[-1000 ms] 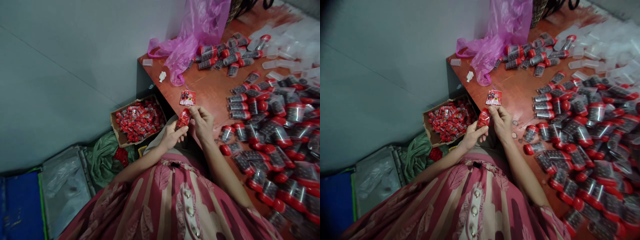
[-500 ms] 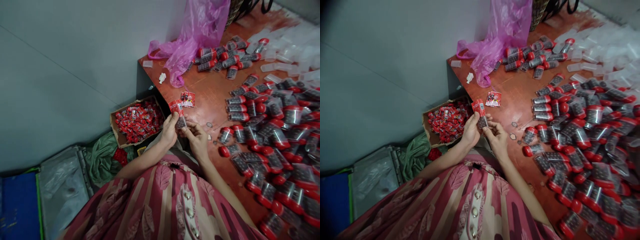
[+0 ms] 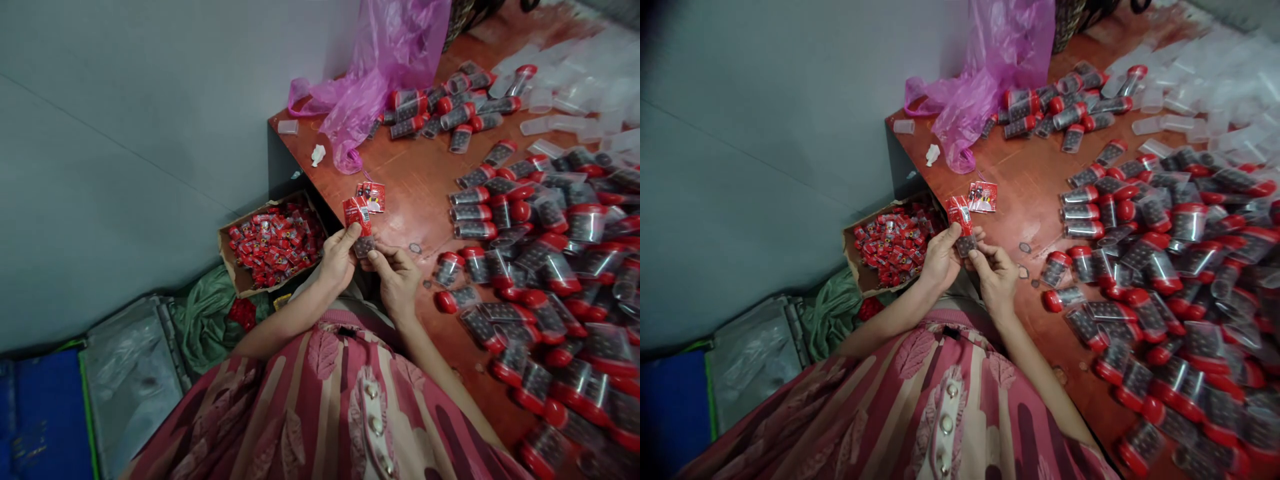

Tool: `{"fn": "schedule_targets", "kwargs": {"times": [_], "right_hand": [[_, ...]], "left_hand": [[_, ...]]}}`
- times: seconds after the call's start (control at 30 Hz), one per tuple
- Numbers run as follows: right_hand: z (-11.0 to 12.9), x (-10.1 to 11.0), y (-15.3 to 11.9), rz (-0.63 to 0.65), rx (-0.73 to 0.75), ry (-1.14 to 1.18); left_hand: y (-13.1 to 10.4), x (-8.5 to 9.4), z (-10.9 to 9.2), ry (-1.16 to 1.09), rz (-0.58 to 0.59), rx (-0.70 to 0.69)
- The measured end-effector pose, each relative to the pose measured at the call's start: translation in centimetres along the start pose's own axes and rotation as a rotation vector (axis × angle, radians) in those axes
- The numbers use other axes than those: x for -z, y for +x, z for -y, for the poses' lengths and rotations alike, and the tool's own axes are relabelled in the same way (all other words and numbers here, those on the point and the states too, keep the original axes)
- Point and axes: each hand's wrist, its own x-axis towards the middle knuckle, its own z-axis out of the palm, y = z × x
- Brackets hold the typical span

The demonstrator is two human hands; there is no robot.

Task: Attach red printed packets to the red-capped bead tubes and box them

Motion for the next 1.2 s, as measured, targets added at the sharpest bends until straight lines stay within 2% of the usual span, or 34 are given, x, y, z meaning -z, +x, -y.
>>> {"fn": "schedule_targets", "kwargs": {"times": [0.27, 0.47, 0.57, 0.7, 0.77, 0.83, 0.9, 0.97, 1.07, 1.2], "right_hand": [[-0.8, -0.2, -0.3, -0.016, 0.096, -0.025], [-0.4, 0.1, -1.1, 0.105, 0.133, -0.168], [-0.5, 0.5, -1.2, 0.069, 0.336, -0.340], [-0.4, 1.0, -0.9, 0.030, 0.767, -0.677], [-0.4, 1.1, -0.7, 0.055, 0.880, -0.799], [-0.3, 1.2, -0.6, 0.087, 0.901, -0.827], [-0.2, 1.2, -0.8, 0.122, 0.850, -0.741], [0.1, 1.2, -1.0, 0.159, 0.711, -0.589], [0.3, 1.1, -1.3, 0.198, 0.316, -0.309], [0.4, 0.5, -1.0, 0.296, -0.180, 0.145]], "left_hand": [[-0.8, 0.2, 0.3, 0.007, 0.017, -0.010], [-1.3, 0.8, 0.7, -0.060, 0.066, 0.067], [-1.4, 0.7, 0.5, -0.105, 0.066, 0.044], [-1.7, 0.6, 0.4, -0.091, 0.013, -0.038], [-1.8, 0.5, 0.5, -0.082, -0.006, -0.073], [-1.9, 0.5, 0.6, -0.076, -0.022, -0.091], [-1.9, 0.6, 0.7, -0.078, -0.021, -0.082], [-1.8, 0.7, 0.9, -0.082, 0.006, -0.059], [-1.6, 1.0, 0.9, -0.081, 0.050, -0.032], [-1.3, 1.3, 0.7, -0.048, 0.025, 0.025]]}}
